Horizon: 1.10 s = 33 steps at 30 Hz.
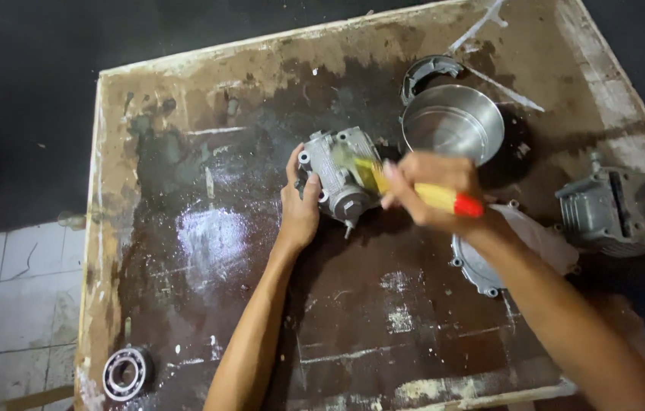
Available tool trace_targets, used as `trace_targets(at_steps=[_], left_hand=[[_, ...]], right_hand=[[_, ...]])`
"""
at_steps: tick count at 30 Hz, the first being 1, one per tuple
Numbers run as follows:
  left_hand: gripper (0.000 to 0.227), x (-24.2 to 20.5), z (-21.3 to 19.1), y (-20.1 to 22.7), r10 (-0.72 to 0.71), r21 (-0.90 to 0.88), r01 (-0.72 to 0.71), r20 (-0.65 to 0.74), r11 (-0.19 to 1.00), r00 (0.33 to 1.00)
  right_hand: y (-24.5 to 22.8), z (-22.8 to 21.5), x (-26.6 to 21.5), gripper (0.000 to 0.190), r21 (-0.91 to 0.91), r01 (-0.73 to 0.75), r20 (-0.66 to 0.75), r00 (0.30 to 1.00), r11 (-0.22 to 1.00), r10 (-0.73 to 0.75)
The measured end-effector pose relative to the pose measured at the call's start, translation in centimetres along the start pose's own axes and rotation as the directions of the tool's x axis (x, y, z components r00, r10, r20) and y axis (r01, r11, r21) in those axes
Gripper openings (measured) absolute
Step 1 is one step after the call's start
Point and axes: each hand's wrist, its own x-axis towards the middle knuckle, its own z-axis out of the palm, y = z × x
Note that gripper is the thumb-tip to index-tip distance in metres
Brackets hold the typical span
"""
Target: The person scrubs a metallic engine cylinder block with a brush dipped in a liquid from a metal bowl. They rotate the part to clean different sides and the interior bore, then place it on the table.
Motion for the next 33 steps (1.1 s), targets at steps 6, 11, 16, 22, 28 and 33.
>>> trace_targets(at_steps=[6,11,16,22,28,33], left_hand=[[0.068,-0.1,0.0,1.0,-0.065,0.000,0.065,0.003,0.998,0.998],[0.066,0.0,0.0,-0.9,0.120,0.076,-0.117,-0.027,0.990,0.992],[0.069,-0.2,0.1,0.2,-0.017,0.066,0.016,0.005,0.998,1.000],[0.066,0.1,0.2,-0.3,0.058,0.041,-0.057,-0.022,0.998,0.998],[0.064,0.1,0.0,-0.9,0.068,0.041,-0.067,-0.014,0.997,0.998],[0.063,-0.1,0.2,0.2,0.041,-0.023,-0.041,0.003,0.999,0.999]], right_hand=[[0.1,0.2,-0.3,0.019,0.249,-0.183,-0.068,0.976,0.951,0.205],[-0.2,0.3,-1.8,0.025,0.096,-0.100,0.047,0.994,0.990,0.096],[0.4,-0.4,-1.8,0.029,-0.029,-0.136,-0.074,0.988,0.990,0.133],[1.8,0.0,-4.9,0.029,0.104,-0.060,-0.085,0.994,0.993,0.069],[2.0,1.5,-7.7,0.029,0.050,0.067,-0.191,0.980,0.997,-0.056],[2.1,0.0,-8.2,0.030,0.153,-0.041,-0.185,0.980,0.987,0.069]])
